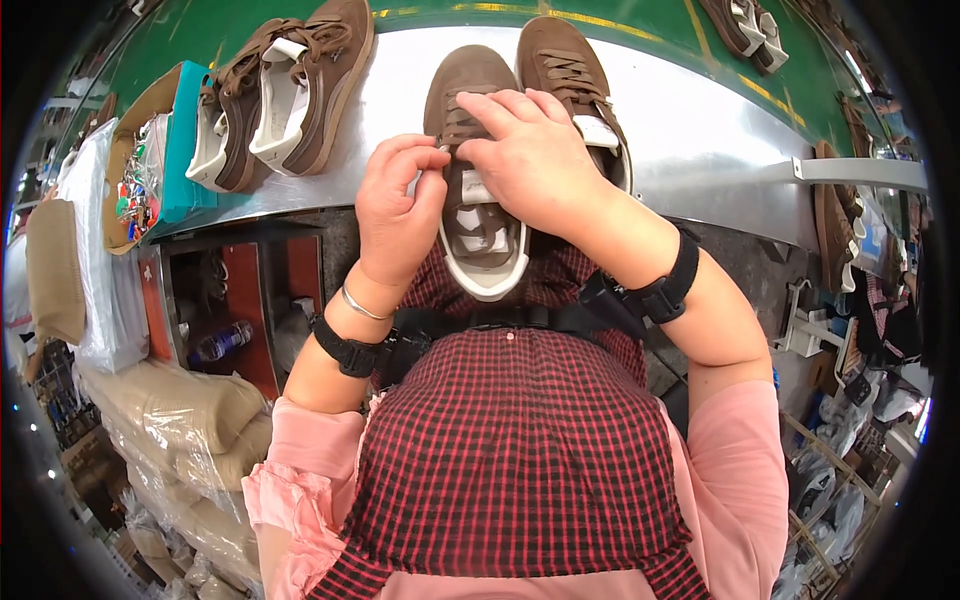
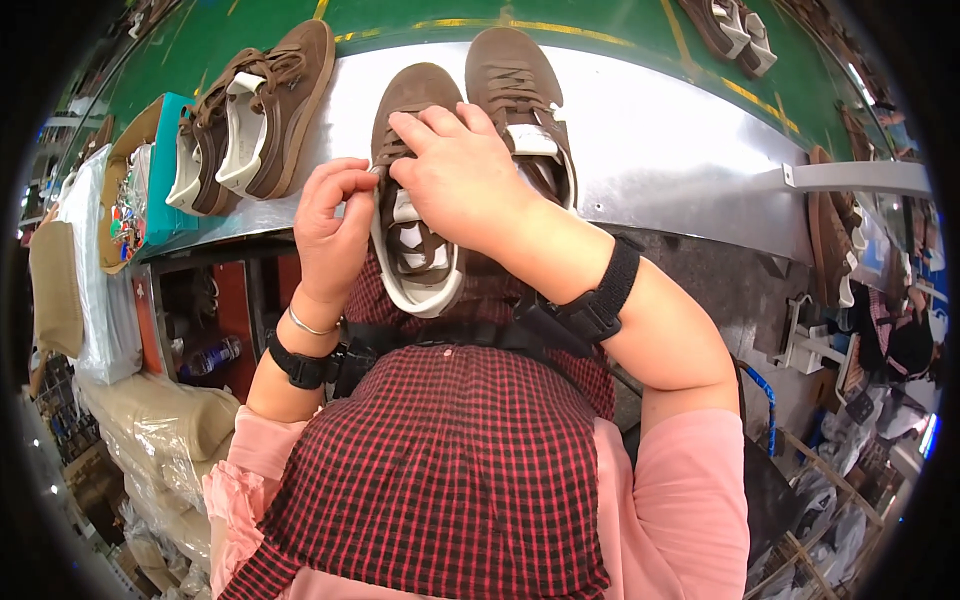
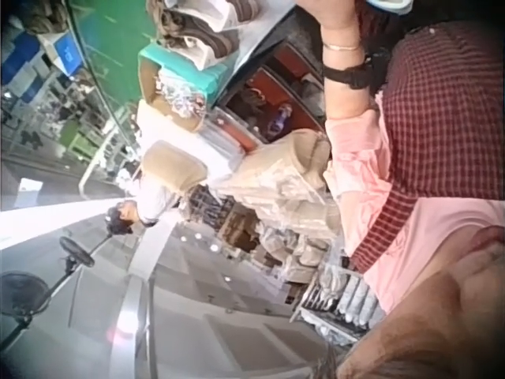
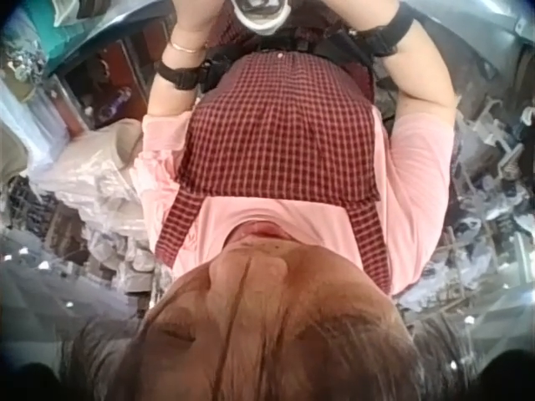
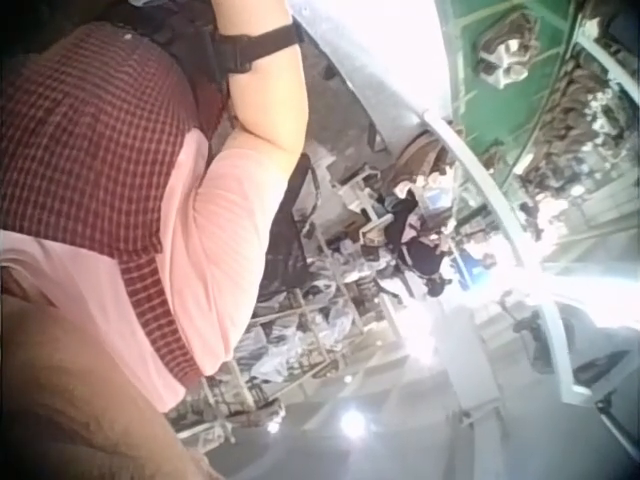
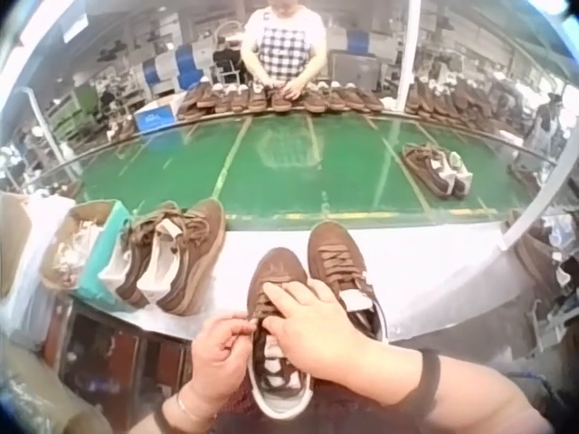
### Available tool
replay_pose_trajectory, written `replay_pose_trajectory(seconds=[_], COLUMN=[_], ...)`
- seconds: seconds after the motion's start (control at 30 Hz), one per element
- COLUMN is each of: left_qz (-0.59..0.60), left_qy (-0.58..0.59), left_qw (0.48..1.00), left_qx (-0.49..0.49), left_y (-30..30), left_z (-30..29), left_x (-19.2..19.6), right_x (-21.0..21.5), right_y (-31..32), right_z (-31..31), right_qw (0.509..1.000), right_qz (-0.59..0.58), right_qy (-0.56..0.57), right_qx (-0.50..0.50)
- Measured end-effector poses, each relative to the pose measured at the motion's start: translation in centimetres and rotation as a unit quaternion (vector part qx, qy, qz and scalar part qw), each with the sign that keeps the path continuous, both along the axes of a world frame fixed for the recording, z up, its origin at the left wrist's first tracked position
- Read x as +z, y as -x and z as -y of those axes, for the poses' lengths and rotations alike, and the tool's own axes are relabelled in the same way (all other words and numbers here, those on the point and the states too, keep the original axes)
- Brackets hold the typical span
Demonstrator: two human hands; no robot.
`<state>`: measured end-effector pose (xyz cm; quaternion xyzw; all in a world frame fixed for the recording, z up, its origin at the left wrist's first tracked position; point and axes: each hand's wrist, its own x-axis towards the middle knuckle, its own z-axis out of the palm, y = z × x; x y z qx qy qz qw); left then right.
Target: The recorder is lacing brown sneakers in a factory assembly line setting.
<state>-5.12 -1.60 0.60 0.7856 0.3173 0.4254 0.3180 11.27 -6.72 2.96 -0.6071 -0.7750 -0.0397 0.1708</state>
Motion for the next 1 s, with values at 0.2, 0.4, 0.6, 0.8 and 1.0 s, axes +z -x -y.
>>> replay_pose_trajectory(seconds=[0.2, 0.4, 0.6, 0.8, 1.0], left_qz=[-0.159, -0.324, -0.428, -0.437, -0.464], left_qy=[-0.134, -0.228, -0.256, -0.296, -0.253], left_qw=[0.978, 0.918, 0.867, 0.847, 0.846], left_qx=[-0.022, -0.033, -0.021, 0.069, 0.072], left_y=[1.0, -0.3, -0.4, -0.7, -2.6], left_z=[-1.0, -0.8, -0.3, 1.3, 1.0], left_x=[1.0, 3.7, 3.8, 2.1, 2.2], right_x=[0.0, -0.1, 0.5, -0.1, -0.3], right_y=[-0.1, -0.4, -0.3, 0.2, 0.2], right_z=[0.2, 1.5, 2.2, 2.9, 3.0], right_qw=[0.999, 0.999, 0.998, 0.998, 0.997], right_qz=[-0.028, -0.032, -0.06, 0.043, 0.053], right_qy=[0.011, -0.034, -0.012, -0.044, -0.052], right_qx=[0.019, 0.023, 0.029, 0.017, 0.01])
